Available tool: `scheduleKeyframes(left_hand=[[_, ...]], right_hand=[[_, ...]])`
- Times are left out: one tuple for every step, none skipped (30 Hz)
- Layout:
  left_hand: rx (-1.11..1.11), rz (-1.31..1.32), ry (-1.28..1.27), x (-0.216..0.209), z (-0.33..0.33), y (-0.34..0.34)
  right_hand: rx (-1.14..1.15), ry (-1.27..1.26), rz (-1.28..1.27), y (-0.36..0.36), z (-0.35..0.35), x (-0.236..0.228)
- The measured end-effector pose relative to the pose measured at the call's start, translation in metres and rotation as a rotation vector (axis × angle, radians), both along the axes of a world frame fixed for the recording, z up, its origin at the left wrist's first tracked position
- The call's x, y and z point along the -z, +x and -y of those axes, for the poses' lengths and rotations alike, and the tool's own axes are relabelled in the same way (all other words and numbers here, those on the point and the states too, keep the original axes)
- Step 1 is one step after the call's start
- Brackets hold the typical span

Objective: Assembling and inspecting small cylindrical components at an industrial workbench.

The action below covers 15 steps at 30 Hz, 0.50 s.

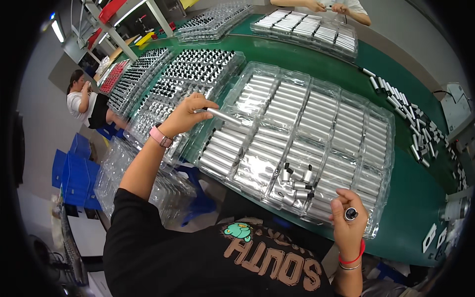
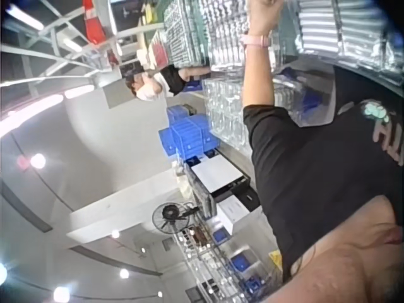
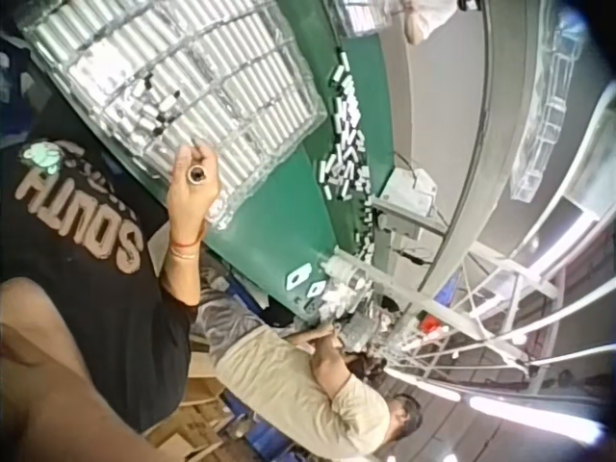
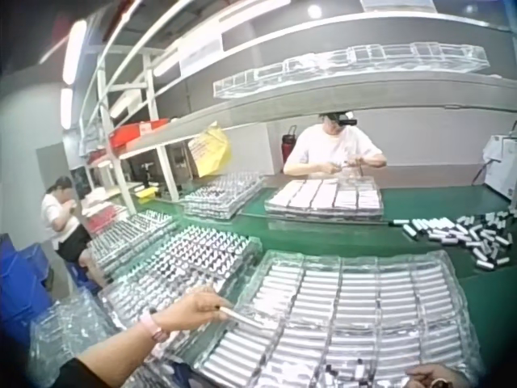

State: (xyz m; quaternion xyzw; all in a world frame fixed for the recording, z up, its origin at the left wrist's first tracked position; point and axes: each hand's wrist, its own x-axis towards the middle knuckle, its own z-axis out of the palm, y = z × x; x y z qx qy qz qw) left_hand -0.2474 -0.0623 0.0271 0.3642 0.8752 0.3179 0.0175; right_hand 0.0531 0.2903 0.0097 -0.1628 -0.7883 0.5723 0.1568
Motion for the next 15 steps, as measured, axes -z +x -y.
scheduleKeyframes(left_hand=[[-0.007, 0.006, -0.003, 0.002, 0.0, -0.001], [-0.014, 0.013, -0.006, 0.003, 0.0, -0.001], [-0.022, 0.019, -0.009, 0.005, 0.0, -0.002], [-0.02, 0.023, -0.007, 0.006, 0.0, -0.002], [-0.022, 0.037, -0.012, 0.008, 0.0, -0.003], [-0.025, 0.051, -0.017, 0.008, 0.0, -0.003], [-0.027, 0.064, -0.023, 0.009, 0.0, -0.003], [-0.03, 0.077, -0.029, 0.009, 0.0, -0.003], [-0.028, 0.081, -0.028, 0.011, -0.001, -0.003], [-0.017, 0.063, -0.03, 0.012, -0.002, -0.003], [-0.006, 0.044, -0.032, 0.013, -0.003, -0.002], [0.006, 0.026, -0.034, 0.013, -0.004, -0.002], [0.018, 0.007, -0.037, 0.014, -0.005, -0.001], [0.029, 0.014, -0.035, 0.016, -0.008, -0.001], [0.064, -0.055, -0.08, 0.017, -0.01, -0.001]], right_hand=[[-0.008, 0.018, -0.001, 0.0, -0.001, 0.002], [-0.016, 0.036, -0.001, 0.0, -0.001, 0.004], [-0.024, 0.054, -0.002, 0.001, -0.001, 0.005], [-0.022, 0.056, 0.002, 0.001, -0.002, 0.005], [-0.008, 0.051, 0.004, 0.001, -0.002, 0.004], [0.006, 0.045, 0.005, 0.002, -0.002, 0.004], [0.019, 0.039, 0.006, 0.002, -0.003, 0.003], [0.033, 0.032, 0.006, 0.002, -0.002, 0.002], [0.035, 0.033, 0.01, 0.003, -0.003, 0.002], [0.032, 0.028, 0.02, 0.004, -0.003, 0.002], [0.028, 0.022, 0.03, 0.004, -0.004, 0.001], [0.025, 0.016, 0.04, 0.004, -0.004, 0.0], [0.023, 0.01, 0.05, 0.004, -0.004, 0.0], [0.033, 0.012, 0.057, 0.004, -0.005, -0.001], [0.026, -0.065, 0.019, 0.002, -0.006, -0.001]])
